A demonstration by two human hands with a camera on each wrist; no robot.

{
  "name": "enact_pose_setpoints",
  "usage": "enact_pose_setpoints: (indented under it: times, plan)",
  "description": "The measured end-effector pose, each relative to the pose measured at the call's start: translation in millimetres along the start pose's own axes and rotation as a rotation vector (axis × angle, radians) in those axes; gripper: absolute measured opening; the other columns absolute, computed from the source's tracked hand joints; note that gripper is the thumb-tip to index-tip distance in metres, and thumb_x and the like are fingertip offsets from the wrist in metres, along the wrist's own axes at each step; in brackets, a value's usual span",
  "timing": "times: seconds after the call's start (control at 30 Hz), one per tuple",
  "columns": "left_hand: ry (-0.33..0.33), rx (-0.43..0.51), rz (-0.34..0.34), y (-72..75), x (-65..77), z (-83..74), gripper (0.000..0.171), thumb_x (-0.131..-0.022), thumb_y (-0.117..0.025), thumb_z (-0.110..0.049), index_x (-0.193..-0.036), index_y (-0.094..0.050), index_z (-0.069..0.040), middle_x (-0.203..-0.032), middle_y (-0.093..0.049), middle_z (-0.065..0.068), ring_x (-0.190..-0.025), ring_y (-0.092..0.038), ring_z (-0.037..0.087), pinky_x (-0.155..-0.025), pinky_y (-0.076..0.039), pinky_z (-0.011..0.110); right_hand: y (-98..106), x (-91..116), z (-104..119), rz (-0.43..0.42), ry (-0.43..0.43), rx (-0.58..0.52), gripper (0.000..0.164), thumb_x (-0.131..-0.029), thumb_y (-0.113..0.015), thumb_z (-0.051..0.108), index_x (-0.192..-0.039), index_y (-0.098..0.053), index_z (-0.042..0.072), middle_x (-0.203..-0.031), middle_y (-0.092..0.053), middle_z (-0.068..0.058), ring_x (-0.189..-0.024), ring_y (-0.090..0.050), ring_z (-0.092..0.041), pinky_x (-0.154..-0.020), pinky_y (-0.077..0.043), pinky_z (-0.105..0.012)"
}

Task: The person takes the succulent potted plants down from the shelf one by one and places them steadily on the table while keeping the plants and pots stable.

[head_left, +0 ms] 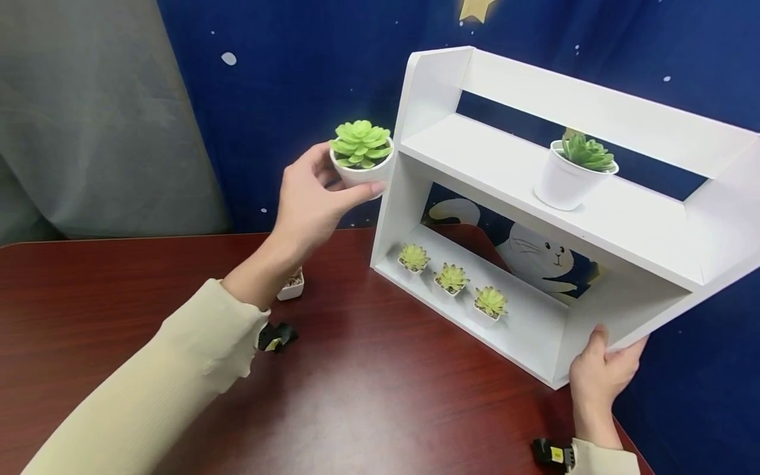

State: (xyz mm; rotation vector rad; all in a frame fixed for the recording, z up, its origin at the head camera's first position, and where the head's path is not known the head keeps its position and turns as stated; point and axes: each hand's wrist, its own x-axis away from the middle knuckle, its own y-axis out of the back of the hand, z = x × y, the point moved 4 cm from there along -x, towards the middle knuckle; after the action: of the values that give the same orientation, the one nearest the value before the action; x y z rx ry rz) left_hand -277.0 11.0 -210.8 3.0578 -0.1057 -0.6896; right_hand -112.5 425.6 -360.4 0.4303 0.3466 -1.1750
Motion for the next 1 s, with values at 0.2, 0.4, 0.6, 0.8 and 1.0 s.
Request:
enact_pose_setpoints:
  times: [0.2, 0.4, 0.6, 0.8, 1.0]
  plan:
    - [0.07, -0.035, -0.043, 17.6, 7.2, 14.1, 0.077, -0.079, -0.087, -0.018, -0.144, -0.047, -0.01, -0.142, -0.059, 0.008, -0.128, -0.061, 0.019, -0.108, -0.051, 0.035, -1.3, -0.6, -1.3, 0.006, 0.003, -0.016, 0.049, -0.098, -0.051, 0.016, -0.145, -0.049, 0.027, -0.137, -0.062, -0.011, -0.118, -0.056, -0.008, -0.101, -0.039, -0.018]
    - [0.114, -0.086, -0.04, 22.5, 9.9, 33.0, 0.075, -0.08, -0.086, -0.018, -0.144, -0.047, -0.009, -0.142, -0.058, 0.009, -0.128, -0.06, 0.02, -0.107, -0.051, 0.034, -0.6, -1.1, -1.8, 0.008, 0.006, -0.01, 0.049, -0.098, -0.051, 0.017, -0.146, -0.049, 0.028, -0.137, -0.062, -0.011, -0.118, -0.057, -0.007, -0.1, -0.039, -0.018]
    - [0.131, -0.083, -0.043, 17.8, 12.1, 50.4, 0.077, -0.078, -0.086, -0.014, -0.143, -0.047, -0.005, -0.142, -0.06, 0.011, -0.128, -0.061, 0.02, -0.106, -0.052, 0.032, -1.4, -3.2, -3.4, 0.01, 0.017, -0.022, 0.05, -0.098, -0.051, 0.016, -0.147, -0.048, 0.028, -0.137, -0.062, -0.009, -0.118, -0.056, -0.007, -0.1, -0.039, -0.019]
    - [0.145, -0.087, -0.034, 12.6, 16.0, 65.8, 0.078, -0.078, -0.086, -0.013, -0.144, -0.046, -0.003, -0.141, -0.06, 0.012, -0.125, -0.062, 0.02, -0.107, -0.051, 0.032, -2.1, -3.2, -4.2, 0.007, 0.01, -0.022, 0.051, -0.098, -0.052, 0.017, -0.147, -0.048, 0.029, -0.138, -0.061, -0.009, -0.119, -0.056, -0.007, -0.101, -0.039, -0.019]
    - [0.17, -0.133, -0.06, 10.4, 19.7, 82.0, 0.08, -0.077, -0.087, -0.016, -0.144, -0.044, -0.005, -0.142, -0.059, 0.012, -0.124, -0.062, 0.02, -0.108, -0.051, 0.034, -1.2, -3.1, -3.3, 0.0, 0.009, -0.012, 0.051, -0.098, -0.052, 0.017, -0.147, -0.048, 0.029, -0.138, -0.062, -0.01, -0.119, -0.056, -0.007, -0.1, -0.038, -0.018]
